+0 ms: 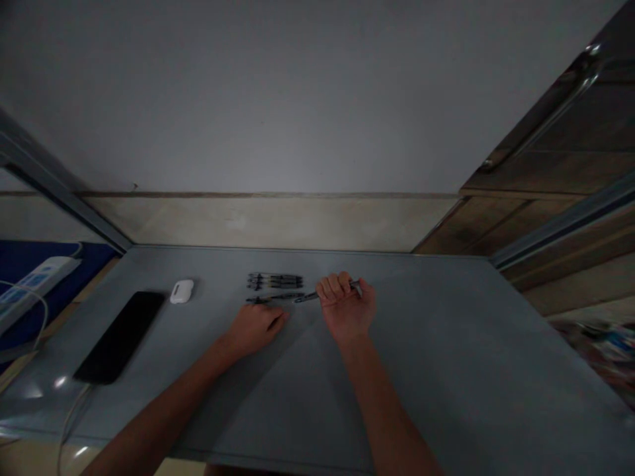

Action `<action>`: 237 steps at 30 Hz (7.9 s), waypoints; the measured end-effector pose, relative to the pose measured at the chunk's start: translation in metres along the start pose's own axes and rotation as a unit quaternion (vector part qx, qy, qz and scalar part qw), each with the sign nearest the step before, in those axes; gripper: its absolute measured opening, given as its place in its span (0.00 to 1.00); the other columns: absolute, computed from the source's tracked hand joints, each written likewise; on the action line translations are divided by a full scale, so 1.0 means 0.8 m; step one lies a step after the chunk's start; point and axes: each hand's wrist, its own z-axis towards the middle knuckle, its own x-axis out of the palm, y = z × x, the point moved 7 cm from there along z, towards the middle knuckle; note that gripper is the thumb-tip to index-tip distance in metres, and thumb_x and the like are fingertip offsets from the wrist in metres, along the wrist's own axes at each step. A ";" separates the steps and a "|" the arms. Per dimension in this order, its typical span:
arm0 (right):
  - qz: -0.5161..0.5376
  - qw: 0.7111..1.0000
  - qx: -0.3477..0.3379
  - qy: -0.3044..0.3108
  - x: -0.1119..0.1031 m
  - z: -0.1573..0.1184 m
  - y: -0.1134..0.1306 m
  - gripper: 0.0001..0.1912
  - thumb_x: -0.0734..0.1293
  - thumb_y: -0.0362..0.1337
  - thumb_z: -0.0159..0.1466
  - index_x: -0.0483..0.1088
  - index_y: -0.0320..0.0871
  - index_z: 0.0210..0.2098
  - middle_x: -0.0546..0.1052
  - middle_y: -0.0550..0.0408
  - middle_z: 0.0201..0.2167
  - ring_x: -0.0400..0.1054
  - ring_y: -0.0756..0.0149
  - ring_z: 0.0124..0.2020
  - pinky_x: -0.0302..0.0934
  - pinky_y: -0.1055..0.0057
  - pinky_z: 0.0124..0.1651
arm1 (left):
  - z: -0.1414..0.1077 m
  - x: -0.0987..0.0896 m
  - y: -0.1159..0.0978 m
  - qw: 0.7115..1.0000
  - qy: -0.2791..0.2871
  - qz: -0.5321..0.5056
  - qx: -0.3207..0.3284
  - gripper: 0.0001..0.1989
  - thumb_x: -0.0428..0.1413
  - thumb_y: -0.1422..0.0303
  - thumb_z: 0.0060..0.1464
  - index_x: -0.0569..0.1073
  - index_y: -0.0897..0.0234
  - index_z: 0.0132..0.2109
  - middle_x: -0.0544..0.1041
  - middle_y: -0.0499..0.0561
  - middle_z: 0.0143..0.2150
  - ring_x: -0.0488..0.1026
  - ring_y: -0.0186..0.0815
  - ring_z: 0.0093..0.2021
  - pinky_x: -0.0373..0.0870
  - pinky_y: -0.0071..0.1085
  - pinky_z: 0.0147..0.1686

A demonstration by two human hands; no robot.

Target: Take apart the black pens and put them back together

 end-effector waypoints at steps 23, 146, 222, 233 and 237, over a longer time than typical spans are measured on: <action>-0.043 0.999 0.004 -0.008 0.003 -0.002 -0.004 0.24 0.64 0.41 0.57 0.41 0.44 0.22 0.50 0.63 0.17 0.49 0.71 0.19 0.54 0.70 0.23 | 0.000 0.001 0.000 1.000 0.000 0.005 0.003 0.23 0.38 0.60 0.64 0.76 0.63 0.38 0.79 0.56 0.35 0.77 0.40 0.35 0.69 0.34 0.36; -0.032 0.999 -0.019 -0.025 -0.005 -0.001 -0.001 0.21 0.63 0.42 0.60 0.45 0.45 0.22 0.49 0.63 0.17 0.47 0.70 0.18 0.53 0.70 0.22 | -0.002 0.000 0.000 1.000 -0.003 0.007 0.005 0.22 0.38 0.60 0.64 0.76 0.63 0.38 0.79 0.56 0.35 0.76 0.41 0.35 0.70 0.35 0.37; -0.164 0.986 0.021 -0.007 0.013 -0.004 -0.044 0.24 0.53 0.54 0.66 0.67 0.45 0.27 0.60 0.58 0.22 0.60 0.68 0.26 0.62 0.66 0.36 | 0.000 -0.015 0.003 0.916 -0.062 -0.396 -0.001 0.20 0.45 0.58 0.62 0.74 0.67 0.34 0.64 0.44 0.21 0.59 0.27 0.22 0.51 0.24 0.23; -0.572 0.814 -0.096 -0.021 0.005 -0.001 -0.006 0.14 0.63 0.47 0.63 0.71 0.43 0.31 0.69 0.58 0.22 0.62 0.71 0.21 0.58 0.73 0.23 | 0.002 -0.023 0.028 0.894 -0.046 -0.445 -0.019 0.18 0.47 0.57 0.60 0.69 0.66 0.33 0.64 0.43 0.21 0.62 0.28 0.21 0.56 0.23 0.22; -0.592 0.799 -0.087 -0.057 -0.001 -0.003 -0.003 0.18 0.62 0.50 0.64 0.72 0.42 0.30 0.67 0.59 0.18 0.60 0.73 0.18 0.55 0.75 0.20 | -0.003 -0.041 0.021 0.939 -0.093 -0.331 0.030 0.19 0.46 0.60 0.62 0.67 0.65 0.27 0.67 0.46 0.23 0.64 0.29 0.24 0.57 0.25 0.26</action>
